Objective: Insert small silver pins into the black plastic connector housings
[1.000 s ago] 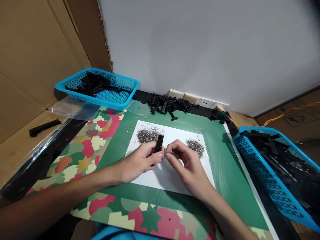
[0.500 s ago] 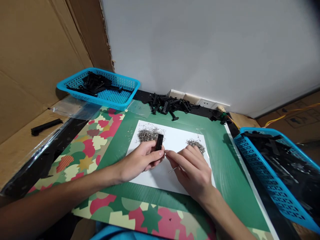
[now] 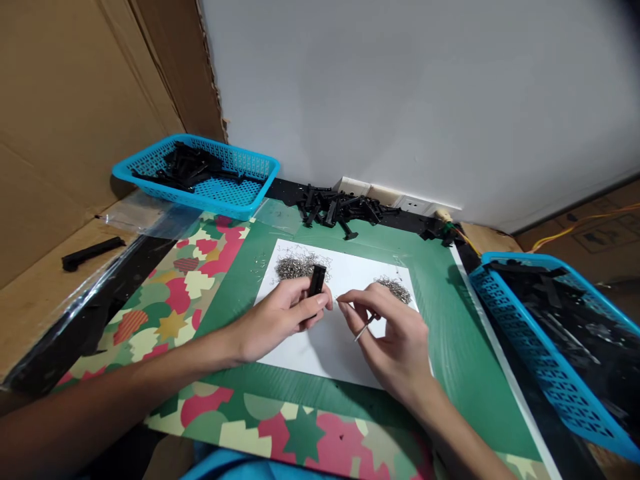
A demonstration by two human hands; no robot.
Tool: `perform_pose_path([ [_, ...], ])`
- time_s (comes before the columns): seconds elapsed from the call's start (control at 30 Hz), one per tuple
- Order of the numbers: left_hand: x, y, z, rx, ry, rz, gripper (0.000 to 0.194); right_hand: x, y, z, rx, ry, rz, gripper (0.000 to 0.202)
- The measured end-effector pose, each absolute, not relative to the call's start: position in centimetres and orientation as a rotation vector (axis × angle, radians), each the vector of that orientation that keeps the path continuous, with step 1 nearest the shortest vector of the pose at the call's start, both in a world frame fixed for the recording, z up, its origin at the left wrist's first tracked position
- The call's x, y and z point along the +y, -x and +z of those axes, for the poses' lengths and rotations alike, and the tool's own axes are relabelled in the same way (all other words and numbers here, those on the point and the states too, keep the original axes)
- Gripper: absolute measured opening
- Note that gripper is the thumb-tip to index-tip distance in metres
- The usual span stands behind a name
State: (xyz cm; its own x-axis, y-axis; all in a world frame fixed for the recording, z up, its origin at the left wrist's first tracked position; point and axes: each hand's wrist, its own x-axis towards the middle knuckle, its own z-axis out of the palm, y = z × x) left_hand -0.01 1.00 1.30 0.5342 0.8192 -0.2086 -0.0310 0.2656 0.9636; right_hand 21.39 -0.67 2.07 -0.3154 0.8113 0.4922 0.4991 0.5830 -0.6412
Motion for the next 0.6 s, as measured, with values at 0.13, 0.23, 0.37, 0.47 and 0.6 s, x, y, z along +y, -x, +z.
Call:
perform_pose_path([
  [0.13,1.0,0.0,1.1,0.808,-1.227,0.711,0.031,-0.7,-21.5,1.7,-2.009,0.996,0.418,0.019],
  [0.23,0.9,-0.1,0.9,0.79,-1.225,0.719,0.029,-0.6,-21.5,1.2,-2.035,0.964,0.324,0.021],
  [0.37,0.9,-0.2,0.8,0.787,-1.232,0.726,0.029,-0.6,-21.4,0.9,-2.045,0.947,0.261,0.022],
  [0.47,1.0,-0.2,0.9,0.814,-1.264,0.745,0.03,-0.7,-21.5,1.1,-2.046,0.942,0.259,0.021],
  [0.6,1.2,-0.3,0.9,0.868,-1.362,0.789,0.032,-0.7,-21.8,1.7,-1.984,1.037,0.46,0.014],
])
